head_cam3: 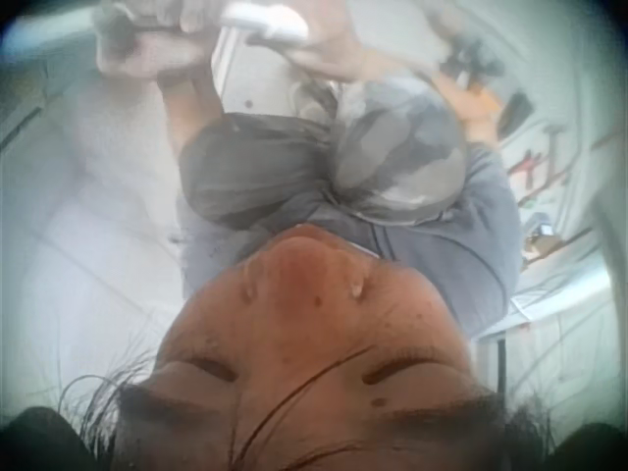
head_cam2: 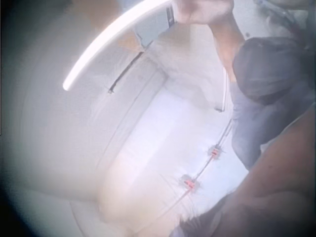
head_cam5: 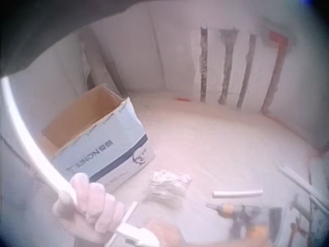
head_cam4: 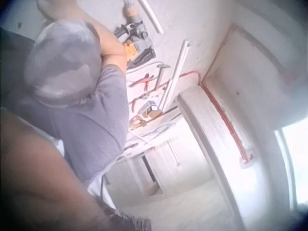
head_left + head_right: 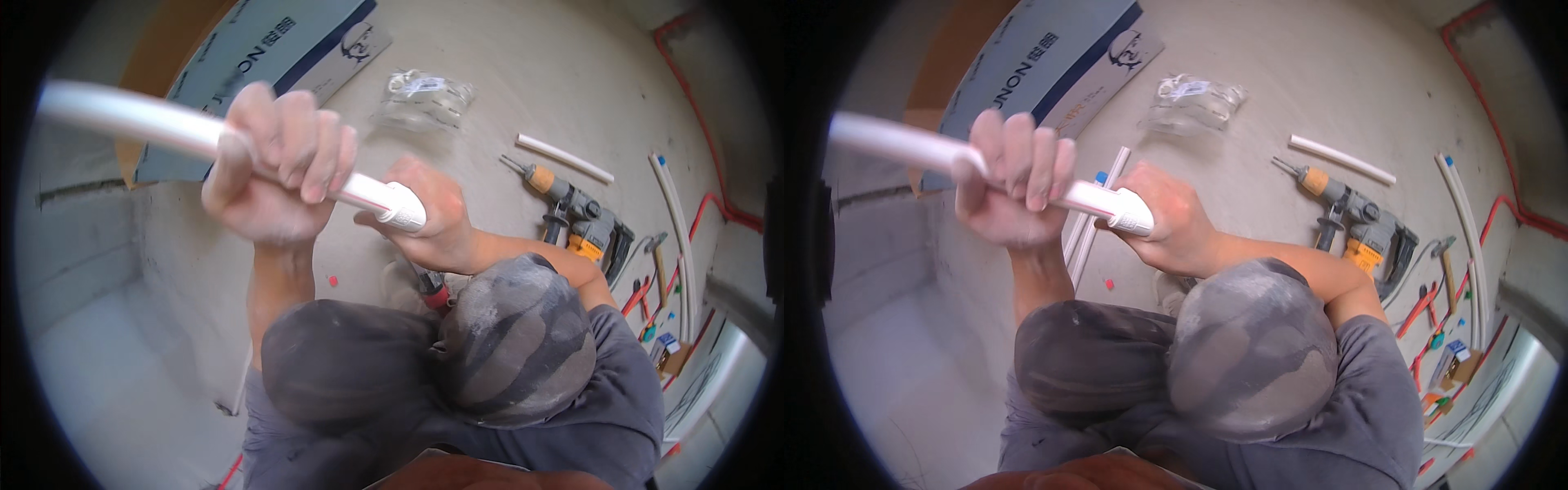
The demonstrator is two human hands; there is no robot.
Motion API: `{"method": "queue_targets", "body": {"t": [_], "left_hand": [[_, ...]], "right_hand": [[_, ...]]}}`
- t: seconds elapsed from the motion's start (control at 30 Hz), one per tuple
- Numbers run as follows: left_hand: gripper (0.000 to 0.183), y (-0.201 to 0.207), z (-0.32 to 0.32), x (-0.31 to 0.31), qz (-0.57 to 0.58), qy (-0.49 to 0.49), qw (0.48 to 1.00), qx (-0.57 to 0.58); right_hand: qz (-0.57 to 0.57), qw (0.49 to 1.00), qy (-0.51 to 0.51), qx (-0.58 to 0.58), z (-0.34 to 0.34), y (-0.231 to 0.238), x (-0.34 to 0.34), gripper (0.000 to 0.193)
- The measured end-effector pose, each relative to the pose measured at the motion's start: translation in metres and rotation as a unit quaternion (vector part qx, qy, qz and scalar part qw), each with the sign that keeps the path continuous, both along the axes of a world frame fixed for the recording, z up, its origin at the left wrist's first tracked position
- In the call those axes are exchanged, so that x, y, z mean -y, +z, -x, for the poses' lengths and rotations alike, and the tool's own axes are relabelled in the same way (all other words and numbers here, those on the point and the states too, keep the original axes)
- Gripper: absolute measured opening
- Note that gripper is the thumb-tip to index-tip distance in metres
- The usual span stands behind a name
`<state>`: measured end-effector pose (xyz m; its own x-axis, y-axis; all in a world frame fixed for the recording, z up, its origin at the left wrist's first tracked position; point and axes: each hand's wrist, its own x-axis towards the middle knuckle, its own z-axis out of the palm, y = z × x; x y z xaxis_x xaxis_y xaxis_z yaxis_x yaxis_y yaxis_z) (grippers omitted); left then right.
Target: The person sits on the floor and uses a pipe fusion tool to heat and join white plastic pipes with elbow fittings. They repeatedly pick up pipe segments and fittings, heat them, and press them together to form connected sections.
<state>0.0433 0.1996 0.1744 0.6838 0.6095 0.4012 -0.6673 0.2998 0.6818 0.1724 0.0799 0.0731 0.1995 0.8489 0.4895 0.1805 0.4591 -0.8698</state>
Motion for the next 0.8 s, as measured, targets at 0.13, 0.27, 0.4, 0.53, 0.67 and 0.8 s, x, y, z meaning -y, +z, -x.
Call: {"method": "queue_targets", "body": {"t": [0.13,0.27,0.4,0.53,0.67,0.8], "left_hand": [[0.046,-0.004,-0.01,-0.008,0.074,-0.061,0.993,-0.065],[0.042,-0.019,-0.01,-0.015,0.11,-0.081,0.989,-0.058],[0.034,-0.023,-0.022,-0.019,0.159,-0.068,0.977,-0.12],[0.032,-0.033,-0.05,-0.044,0.219,-0.168,0.947,-0.167],[0.034,-0.037,-0.06,-0.046,0.217,-0.175,0.95,-0.14],[0.038,-0.025,-0.068,-0.034,0.201,-0.047,0.961,-0.181]], "right_hand": [[0.112,0.987,0.11,-0.038,0.005,0.005,0.009,0.038],[0.182,0.979,0.087,-0.024,0.018,0.002,0.009,0.04],[0.223,0.966,0.083,-0.1,0.021,-0.008,0.008,0.045],[0.262,0.946,0.111,-0.156,0.015,0.008,0.009,0.051],[0.315,0.907,0.135,-0.247,0.011,0.008,0.011,0.048],[0.287,0.777,0.308,-0.468,-0.019,-0.01,0.018,0.046]]}}
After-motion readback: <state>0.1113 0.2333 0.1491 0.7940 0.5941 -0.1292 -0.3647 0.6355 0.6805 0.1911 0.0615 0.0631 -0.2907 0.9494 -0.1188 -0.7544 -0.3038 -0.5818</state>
